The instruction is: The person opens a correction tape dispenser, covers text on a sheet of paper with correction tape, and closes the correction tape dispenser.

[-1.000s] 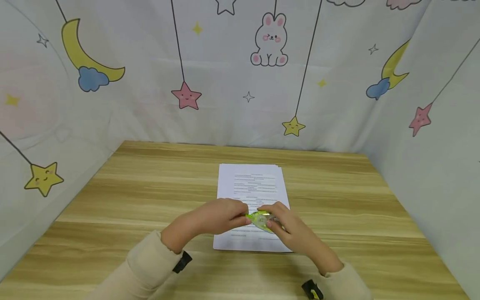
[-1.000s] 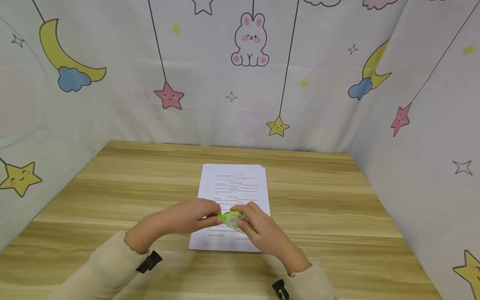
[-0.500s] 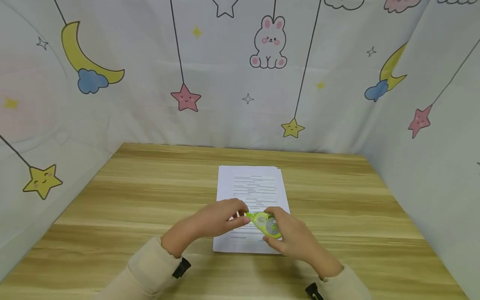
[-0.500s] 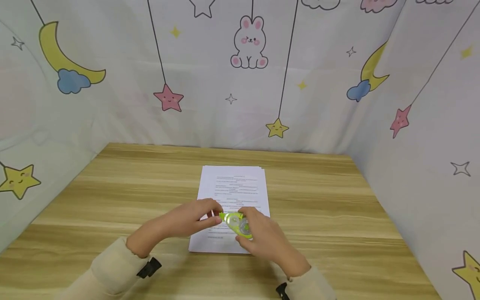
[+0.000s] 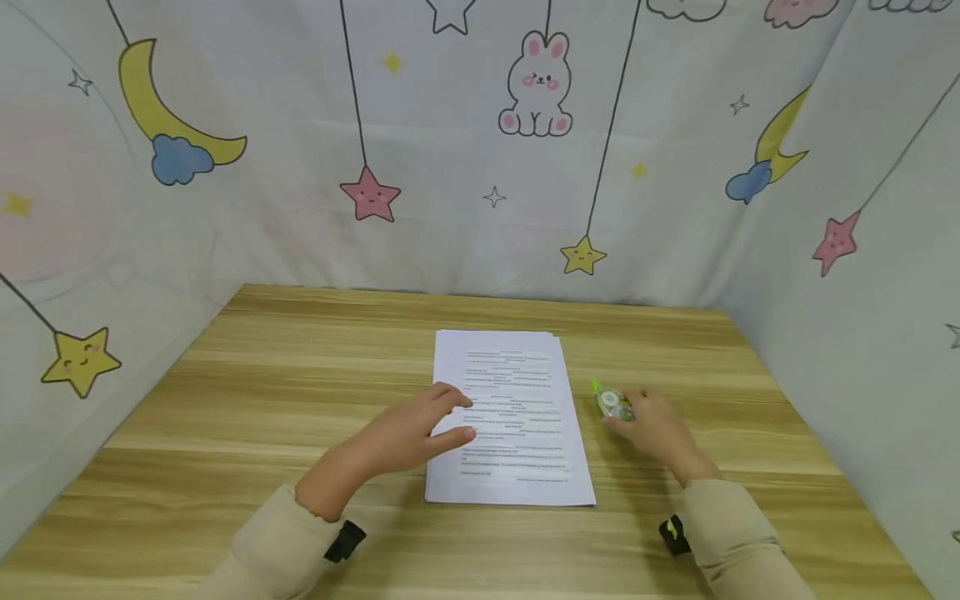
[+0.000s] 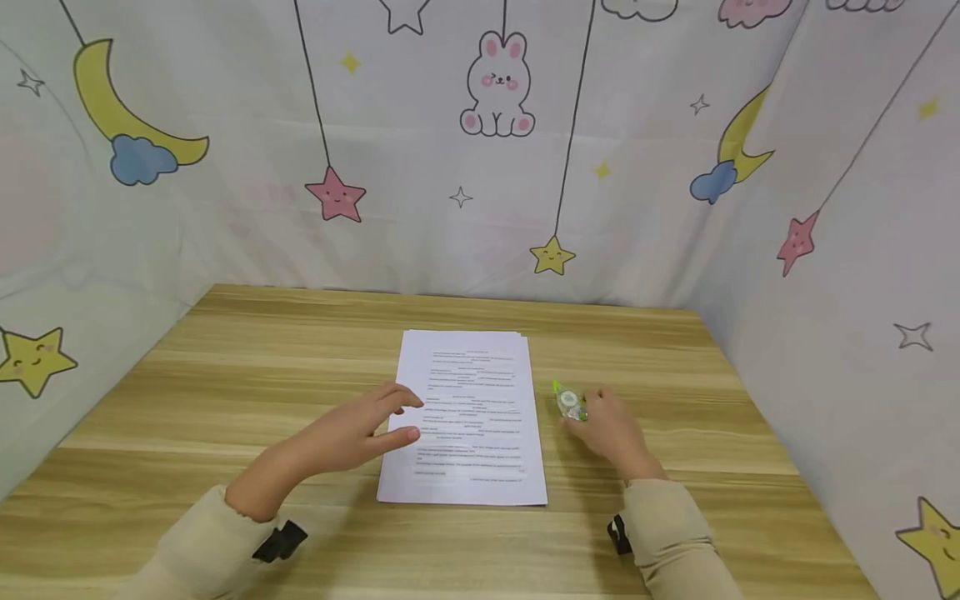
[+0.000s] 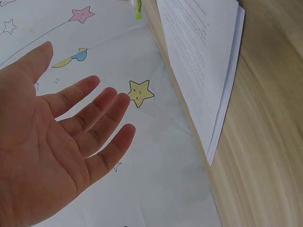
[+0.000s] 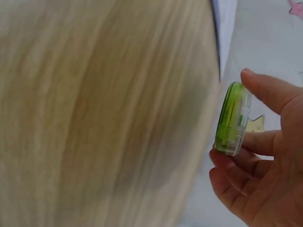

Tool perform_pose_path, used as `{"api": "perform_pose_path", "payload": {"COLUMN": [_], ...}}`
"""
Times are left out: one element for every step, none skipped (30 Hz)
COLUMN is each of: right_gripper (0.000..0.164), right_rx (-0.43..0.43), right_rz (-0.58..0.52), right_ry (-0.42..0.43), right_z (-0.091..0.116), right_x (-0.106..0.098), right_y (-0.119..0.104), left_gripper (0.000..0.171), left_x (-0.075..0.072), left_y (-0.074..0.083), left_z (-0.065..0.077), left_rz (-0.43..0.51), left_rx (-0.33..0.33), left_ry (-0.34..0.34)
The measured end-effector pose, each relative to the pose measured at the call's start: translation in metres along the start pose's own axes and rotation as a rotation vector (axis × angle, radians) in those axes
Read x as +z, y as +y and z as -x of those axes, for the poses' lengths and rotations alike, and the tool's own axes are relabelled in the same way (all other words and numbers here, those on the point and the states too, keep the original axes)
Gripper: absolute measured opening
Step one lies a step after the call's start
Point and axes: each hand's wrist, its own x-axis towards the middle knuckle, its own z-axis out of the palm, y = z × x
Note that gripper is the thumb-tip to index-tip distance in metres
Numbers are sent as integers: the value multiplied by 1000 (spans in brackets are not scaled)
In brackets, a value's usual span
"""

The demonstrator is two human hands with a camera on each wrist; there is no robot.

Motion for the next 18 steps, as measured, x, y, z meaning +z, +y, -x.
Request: {"api": "perform_pose_path", "payload": {"right_gripper": [65,65,65,65,65,65,65,64,64,64,64,63,63,62,63,65,67,71], "right_rx": [25,41,58,66,71,78,85,88,91,92,93,96,98,101,104,106,108,112], "right_rz": [0,8,18,27,36,42,46,51,53,55,54,50,44,39,31,19,4,-18], "right_ry": [-22,-41,-57,-71,-79,-89,-97,-102,-104,-108,-112,-116,-121,-125,-132,-139,-149,-161], "right_z": [-2,-3,-3,-4,-4,-5,-5,-5,-5,-6,-6,-6,-7,-7,-7,-8,-8,-7], "right_x": [1,2,4,5,6,7,7,8,7,6,5,5,4,3,3,2,3,2], "right_y": [3,5,7,8,9,9,10,10,10,10,9,9,9,9,9,10,12,13], "left_gripper": [50,49,49,49,49,49,49,49,49,48,48,47,47,46,46,46,47,47], "left_x": [0,0,0,0,1,1,2,2,2,2,2,1,1,1,1,0,0,-1], "left_y": [0,-1,-1,-2,-2,-2,-3,-3,-3,-3,-3,-3,-3,-4,-3,-3,-3,-3], "left_z": [0,1,2,2,3,3,3,3,3,3,3,2,2,2,2,2,1,1], "left_rz": [2,5,5,8,7,9,14,16,17,17,14,13,10,6,4,6,12,15], "left_rx": [-4,-6,-10,-14,-15,-19,-23,-25,-27,-27,-26,-27,-25,-23,-23,-24,-26,-32], "left_ry": [-1,-4,-8,-14,-18,-22,-25,-26,-27,-26,-24,-23,-22,-22,-23,-26,-32,-40]}}
